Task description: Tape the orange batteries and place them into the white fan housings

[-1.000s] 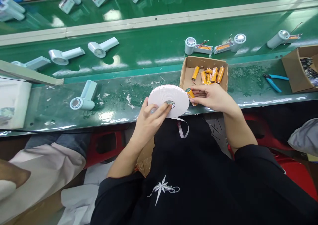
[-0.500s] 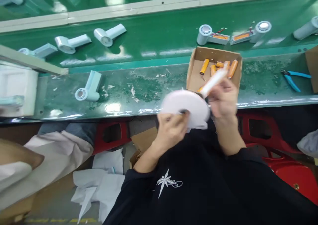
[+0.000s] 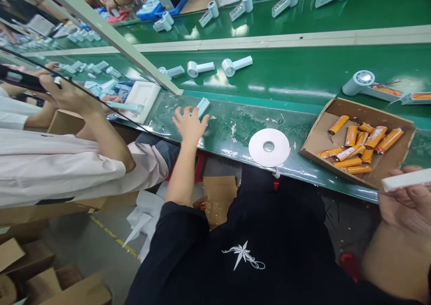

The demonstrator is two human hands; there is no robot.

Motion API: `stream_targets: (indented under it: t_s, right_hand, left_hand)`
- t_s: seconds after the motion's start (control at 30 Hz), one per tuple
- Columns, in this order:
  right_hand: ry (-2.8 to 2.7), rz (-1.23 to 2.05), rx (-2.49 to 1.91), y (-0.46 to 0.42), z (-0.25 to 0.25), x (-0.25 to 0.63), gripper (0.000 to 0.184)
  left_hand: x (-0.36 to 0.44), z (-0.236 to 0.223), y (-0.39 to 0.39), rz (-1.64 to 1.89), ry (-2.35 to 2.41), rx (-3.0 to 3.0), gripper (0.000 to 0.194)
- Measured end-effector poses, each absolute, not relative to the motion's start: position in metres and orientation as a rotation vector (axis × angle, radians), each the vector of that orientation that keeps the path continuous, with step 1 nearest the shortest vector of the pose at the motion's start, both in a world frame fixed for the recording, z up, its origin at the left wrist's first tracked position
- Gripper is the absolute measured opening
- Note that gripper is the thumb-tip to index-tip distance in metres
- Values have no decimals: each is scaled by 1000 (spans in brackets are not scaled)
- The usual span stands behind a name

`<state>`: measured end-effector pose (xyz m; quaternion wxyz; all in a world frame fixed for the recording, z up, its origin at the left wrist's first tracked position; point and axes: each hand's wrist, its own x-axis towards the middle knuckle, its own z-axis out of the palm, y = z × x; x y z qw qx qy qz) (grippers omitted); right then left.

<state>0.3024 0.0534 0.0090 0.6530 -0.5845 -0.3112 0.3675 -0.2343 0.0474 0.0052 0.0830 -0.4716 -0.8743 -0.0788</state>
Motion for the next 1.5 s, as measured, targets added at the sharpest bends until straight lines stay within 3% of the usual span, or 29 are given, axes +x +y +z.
stream_targets:
  t_s: [0.17, 0.27, 0.47, 0.6, 0.87, 1.17, 1.5]
  right_hand:
    - [-855, 838, -1295, 38, 3, 332, 55]
    - [-1006, 921, -1170, 52, 24, 327, 60]
    - [-1470, 992, -636, 147, 86, 260, 41]
    - [-1689, 1000, -665, 228, 84, 210, 37]
    - [-2109, 847, -1118, 323, 22, 182, 34]
    - [-2805, 290, -1388, 323, 27, 171, 38]
    - [-3095, 89, -1486, 322, 36, 153, 50]
  left_hand:
    - [-269, 12, 61, 187, -2628, -1612, 48]
    - [-241, 2, 109, 132, -2324, -2003, 42]
    - [-116, -13, 265, -92, -1735, -2626, 33]
    - [-77, -15, 329, -231, -1637, -2930, 18]
    - [-78, -35, 326, -784, -1783, -2959, 18]
    - [-43, -26, 322, -704, -1996, -2791, 20]
    - [-24, -24, 330, -684, -2078, -2731, 27]
